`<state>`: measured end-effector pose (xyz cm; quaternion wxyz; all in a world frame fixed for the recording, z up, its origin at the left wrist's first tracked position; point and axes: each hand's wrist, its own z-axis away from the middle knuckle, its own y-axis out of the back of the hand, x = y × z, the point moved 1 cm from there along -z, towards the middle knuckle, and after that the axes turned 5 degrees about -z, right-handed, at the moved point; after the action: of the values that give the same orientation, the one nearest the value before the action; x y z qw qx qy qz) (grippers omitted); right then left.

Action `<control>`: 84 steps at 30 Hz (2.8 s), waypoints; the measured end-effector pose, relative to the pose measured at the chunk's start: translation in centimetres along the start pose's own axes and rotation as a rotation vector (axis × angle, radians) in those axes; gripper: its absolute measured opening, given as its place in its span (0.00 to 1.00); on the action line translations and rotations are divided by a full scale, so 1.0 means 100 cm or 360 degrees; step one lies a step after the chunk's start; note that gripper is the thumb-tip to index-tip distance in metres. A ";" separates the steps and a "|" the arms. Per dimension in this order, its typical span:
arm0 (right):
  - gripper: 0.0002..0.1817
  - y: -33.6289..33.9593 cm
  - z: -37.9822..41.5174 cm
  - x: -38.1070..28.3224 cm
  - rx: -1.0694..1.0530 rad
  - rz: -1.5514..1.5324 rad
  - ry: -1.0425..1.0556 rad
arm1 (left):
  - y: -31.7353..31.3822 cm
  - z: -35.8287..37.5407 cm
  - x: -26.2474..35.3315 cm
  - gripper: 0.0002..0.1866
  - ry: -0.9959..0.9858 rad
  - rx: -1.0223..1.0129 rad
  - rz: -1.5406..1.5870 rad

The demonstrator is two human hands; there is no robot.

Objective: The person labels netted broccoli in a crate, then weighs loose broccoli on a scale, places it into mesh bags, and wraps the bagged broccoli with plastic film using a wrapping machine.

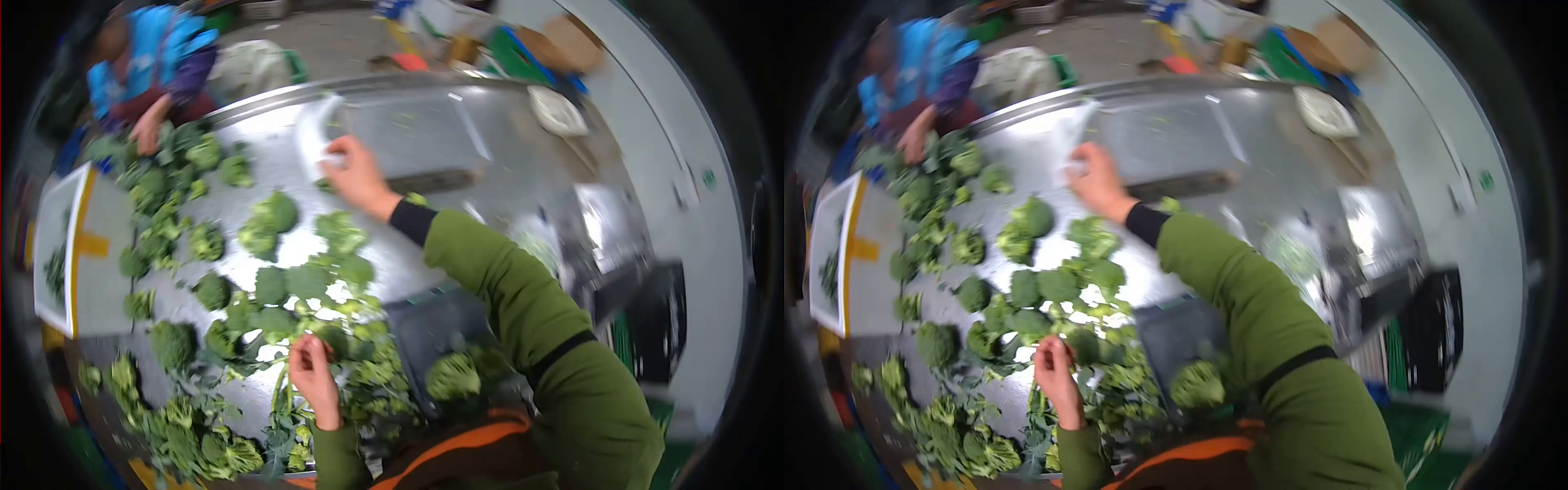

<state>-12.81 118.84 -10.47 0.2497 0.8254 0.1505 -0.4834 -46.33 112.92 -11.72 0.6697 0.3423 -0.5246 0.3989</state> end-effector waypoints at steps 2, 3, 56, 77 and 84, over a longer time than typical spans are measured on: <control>0.19 0.016 0.062 -0.048 -0.0057 -0.0193 -0.0064 | -0.021 0.007 0.026 0.11 -0.0065 -0.0161 0.0064; 0.18 0.026 0.097 -0.072 -0.0205 -0.0714 -0.0288 | -0.034 0.017 0.043 0.13 -0.0046 -0.0253 0.0310; 0.08 0.236 0.329 -0.205 -0.0661 -0.0470 -0.0322 | -0.066 0.222 0.110 0.20 -0.0991 -0.0791 -0.0607; 0.03 0.217 0.325 -0.214 -0.0657 -0.1736 -0.0747 | -0.056 0.184 0.075 0.19 0.0150 -0.0699 0.0923; 0.05 0.201 0.349 -0.303 -0.1478 -0.1646 -0.0195 | -0.078 0.179 0.085 0.14 -0.0531 0.0093 -0.0032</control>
<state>-42.98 82.44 7.15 0.3225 0.4268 0.7011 -0.4716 -45.96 95.24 0.09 0.5672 0.4283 -0.6132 0.3447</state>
